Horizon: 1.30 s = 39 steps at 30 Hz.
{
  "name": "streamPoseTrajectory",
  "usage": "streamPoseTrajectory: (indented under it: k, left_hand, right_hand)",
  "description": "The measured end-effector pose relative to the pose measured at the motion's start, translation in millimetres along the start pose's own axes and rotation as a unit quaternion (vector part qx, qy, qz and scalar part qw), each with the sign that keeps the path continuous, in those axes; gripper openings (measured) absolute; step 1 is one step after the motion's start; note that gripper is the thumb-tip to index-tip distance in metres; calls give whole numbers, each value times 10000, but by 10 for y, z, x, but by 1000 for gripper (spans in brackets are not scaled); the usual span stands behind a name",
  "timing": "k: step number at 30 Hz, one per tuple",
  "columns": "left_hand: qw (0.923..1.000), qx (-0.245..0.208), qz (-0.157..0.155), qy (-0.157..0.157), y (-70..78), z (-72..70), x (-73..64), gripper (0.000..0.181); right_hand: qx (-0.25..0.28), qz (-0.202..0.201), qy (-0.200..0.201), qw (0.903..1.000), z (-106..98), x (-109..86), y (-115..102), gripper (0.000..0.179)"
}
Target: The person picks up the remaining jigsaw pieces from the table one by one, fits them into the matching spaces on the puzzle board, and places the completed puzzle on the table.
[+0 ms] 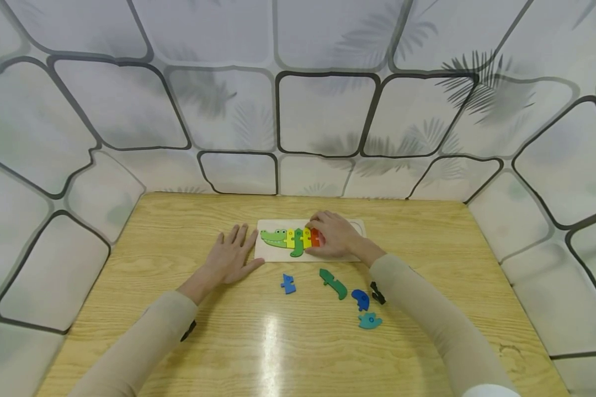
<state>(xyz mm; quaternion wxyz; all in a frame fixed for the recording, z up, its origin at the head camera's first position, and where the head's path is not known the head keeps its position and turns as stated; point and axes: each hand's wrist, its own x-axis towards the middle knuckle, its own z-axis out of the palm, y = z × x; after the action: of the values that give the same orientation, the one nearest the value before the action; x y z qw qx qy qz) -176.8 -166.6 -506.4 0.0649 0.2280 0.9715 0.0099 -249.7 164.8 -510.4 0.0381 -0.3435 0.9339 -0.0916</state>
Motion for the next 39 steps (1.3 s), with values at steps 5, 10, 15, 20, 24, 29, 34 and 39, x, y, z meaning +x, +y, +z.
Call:
streamPoseTrajectory:
  k: [5,10,15,20,24,29,34,39]
  left_hand:
    - [10000,9,-14,-32,0,-1,2,88]
    - [10000,-10,-22,-60,2,-8,1,88]
    - [10000,4,-37,-87,2,-6,3,88]
    - [10000,47,-31,-73,3,-5,4,88]
    - [10000,61,-26,-47,2,-6,2,88]
    - [10000,43,-30,-18,7,-9,-4,88]
    - [10000,35,-9,36,8,-13,-6,88]
    - [10000,33,-5,48,3,4,-1,88]
  right_hand:
    - [-6,-31,18,10000,-4,2,3,74]
    - [-91,-43,-8,9999,-3,3,7,76]
    - [-93,-40,-38,9999,-17,-3,4,76]
    - [-160,-81,-52,9998,-37,-5,7,76]
    - [-218,-143,-74,9996,-59,-16,11,73]
    - [-234,-234,-46,9994,-87,-46,21,72]
    - [-233,-284,-57,9993,-130,-73,16,74]
    - [-311,-266,-186,9990,-173,-94,7,78]
